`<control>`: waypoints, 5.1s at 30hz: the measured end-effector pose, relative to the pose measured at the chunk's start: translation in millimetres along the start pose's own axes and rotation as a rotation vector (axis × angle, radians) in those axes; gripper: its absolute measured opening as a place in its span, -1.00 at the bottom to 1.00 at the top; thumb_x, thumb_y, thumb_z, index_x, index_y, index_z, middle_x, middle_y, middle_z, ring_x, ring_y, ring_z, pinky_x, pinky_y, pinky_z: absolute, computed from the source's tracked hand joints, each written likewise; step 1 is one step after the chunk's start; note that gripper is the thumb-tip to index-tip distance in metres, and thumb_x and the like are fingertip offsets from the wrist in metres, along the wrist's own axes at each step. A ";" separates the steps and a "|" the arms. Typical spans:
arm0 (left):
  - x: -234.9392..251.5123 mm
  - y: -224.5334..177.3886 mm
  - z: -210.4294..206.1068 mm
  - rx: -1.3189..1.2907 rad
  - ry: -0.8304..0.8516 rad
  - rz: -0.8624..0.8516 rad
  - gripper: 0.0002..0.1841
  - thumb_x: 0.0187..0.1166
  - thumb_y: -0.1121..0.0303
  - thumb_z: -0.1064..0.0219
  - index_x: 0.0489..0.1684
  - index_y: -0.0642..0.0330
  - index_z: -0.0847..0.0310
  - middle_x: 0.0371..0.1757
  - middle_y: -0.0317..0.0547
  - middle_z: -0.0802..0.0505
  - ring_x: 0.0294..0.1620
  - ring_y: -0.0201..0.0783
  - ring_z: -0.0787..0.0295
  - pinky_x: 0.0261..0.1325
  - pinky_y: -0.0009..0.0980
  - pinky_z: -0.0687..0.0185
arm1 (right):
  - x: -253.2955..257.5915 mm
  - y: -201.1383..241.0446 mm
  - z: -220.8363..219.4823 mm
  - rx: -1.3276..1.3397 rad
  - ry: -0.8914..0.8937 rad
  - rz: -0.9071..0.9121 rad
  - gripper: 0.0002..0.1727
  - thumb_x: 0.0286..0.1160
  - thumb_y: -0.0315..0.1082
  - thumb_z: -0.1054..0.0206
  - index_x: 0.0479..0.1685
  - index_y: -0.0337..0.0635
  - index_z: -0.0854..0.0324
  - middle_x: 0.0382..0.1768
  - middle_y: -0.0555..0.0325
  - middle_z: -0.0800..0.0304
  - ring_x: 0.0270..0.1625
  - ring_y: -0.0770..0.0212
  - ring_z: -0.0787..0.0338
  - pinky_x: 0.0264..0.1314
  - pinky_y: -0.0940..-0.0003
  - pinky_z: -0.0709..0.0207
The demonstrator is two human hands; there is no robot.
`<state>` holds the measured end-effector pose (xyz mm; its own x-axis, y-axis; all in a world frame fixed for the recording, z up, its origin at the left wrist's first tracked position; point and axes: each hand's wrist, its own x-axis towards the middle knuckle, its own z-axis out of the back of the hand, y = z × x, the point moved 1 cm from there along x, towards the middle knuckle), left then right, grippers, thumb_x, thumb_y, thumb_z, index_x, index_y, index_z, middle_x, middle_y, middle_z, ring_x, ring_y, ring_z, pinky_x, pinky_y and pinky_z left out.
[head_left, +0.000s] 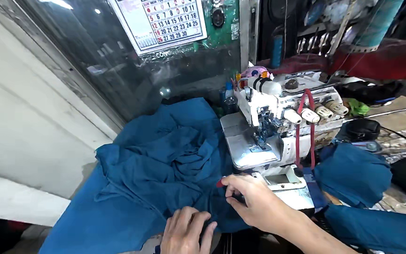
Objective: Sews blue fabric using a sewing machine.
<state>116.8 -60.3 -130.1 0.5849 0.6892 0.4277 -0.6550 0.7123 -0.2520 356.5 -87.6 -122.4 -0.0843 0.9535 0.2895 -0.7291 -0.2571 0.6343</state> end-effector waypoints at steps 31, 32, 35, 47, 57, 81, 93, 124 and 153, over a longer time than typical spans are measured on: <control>-9.3 -29.7 12.8 -0.505 -0.047 0.027 -0.85 0.65 0.45 -0.32 -0.01 0.27 -0.77 -0.02 -0.09 -0.90 0.02 -0.28 -0.87 0.15 -0.31 -0.85 | -41.1 0.7 7.7 0.264 0.094 0.138 -0.73 0.57 -0.17 -0.43 0.16 0.01 -0.73 -0.18 0.35 -0.84 -0.36 0.45 -0.70 -0.28 0.45 -0.65; -6.3 -33.0 14.3 -0.567 -0.055 0.057 -0.84 0.66 0.45 -0.32 0.02 0.32 -0.75 -0.01 -0.05 -0.89 0.00 -0.26 -0.88 0.13 -0.30 -0.86 | -42.5 1.6 13.6 0.266 0.082 0.124 -0.73 0.57 -0.14 -0.44 0.15 0.03 -0.73 -0.21 0.37 -0.82 -0.39 0.47 -0.68 -0.32 0.48 -0.64; 9.4 -40.6 15.0 -0.607 -0.106 0.103 -0.83 0.58 0.46 -0.43 0.03 0.29 -0.72 -0.09 -0.14 -0.88 -0.19 -0.32 -0.88 -0.13 -0.36 -0.93 | -37.7 4.3 29.2 0.238 0.038 0.081 -0.72 0.60 -0.08 -0.42 0.16 0.08 -0.73 -0.23 0.41 -0.81 -0.45 0.50 -0.64 -0.41 0.52 -0.60; 28.2 -37.9 -5.7 -0.088 -0.152 0.126 -0.79 0.65 0.15 -0.38 -0.09 0.04 -0.87 -0.15 -0.16 -0.84 -0.20 -0.39 -0.76 -0.16 -0.52 -0.70 | -18.7 -3.2 16.9 -0.018 -0.077 0.029 -0.68 0.51 -0.12 -0.40 0.22 0.14 -0.69 -0.02 0.39 -0.80 -0.08 0.40 -0.78 -0.05 0.32 -0.73; 32.1 -37.1 9.4 -0.619 -0.171 -0.024 -0.79 0.55 0.45 -0.47 0.07 0.28 -0.71 -0.08 -0.18 -0.90 -0.13 -0.32 -0.89 0.00 -0.34 -0.92 | -12.4 2.5 34.5 0.422 0.142 0.139 -0.59 0.53 -0.15 -0.48 0.30 -0.05 -0.61 -0.10 0.25 -0.80 -0.04 0.36 -0.78 0.09 0.33 -0.71; 55.5 -108.7 3.4 -0.832 -0.097 -0.108 -0.75 0.42 0.56 -0.54 0.00 0.47 -0.75 -0.16 -0.05 -0.96 -0.21 -0.26 -0.95 -0.08 -0.36 -0.94 | -114.4 4.4 59.9 0.720 -0.196 -0.083 -0.61 0.53 -0.36 -0.49 0.32 -0.09 -0.62 -0.14 0.19 -0.87 -0.24 0.26 -0.87 -0.24 0.33 -0.82; 56.5 -101.2 -18.9 -0.972 0.039 -0.193 -0.76 0.50 0.60 -0.47 0.09 0.39 -0.79 0.00 0.00 -0.95 -0.14 -0.18 -0.96 -0.06 -0.33 -0.96 | -125.1 -4.1 59.6 0.766 -0.206 -0.119 -0.59 0.53 -0.43 -0.44 0.36 -0.13 -0.59 -0.10 0.12 -0.85 -0.15 0.20 -0.85 -0.10 0.28 -0.81; 47.0 -113.7 -27.8 -0.996 0.020 -0.121 -0.84 0.63 0.47 -0.36 -0.02 0.27 -0.85 -0.21 -0.14 -0.86 -0.24 -0.34 -0.77 -0.19 -0.47 -0.75 | -144.8 4.2 72.4 0.666 -0.322 -0.168 -0.61 0.47 -0.32 -0.55 0.27 -0.11 -0.68 -0.17 0.19 -0.88 -0.30 0.26 -0.83 -0.33 0.37 -0.76; 68.0 -108.1 -13.8 -1.011 0.013 -0.177 -0.86 0.63 0.42 -0.37 -0.08 0.27 -0.82 -0.15 -0.12 -0.85 -0.18 -0.24 -0.81 -0.11 -0.36 -0.83 | -155.1 21.5 89.4 0.489 -0.361 -0.285 -0.73 0.37 -0.27 -0.63 0.03 0.03 -0.80 -0.11 0.34 -0.91 -0.41 0.32 -0.87 -0.46 0.38 -0.85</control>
<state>234.0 -88.7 -85.8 0.6431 0.5604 0.5219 0.1472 0.5784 -0.8024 414.6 -255.1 -89.6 0.3603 0.9040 0.2300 -0.2900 -0.1258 0.9487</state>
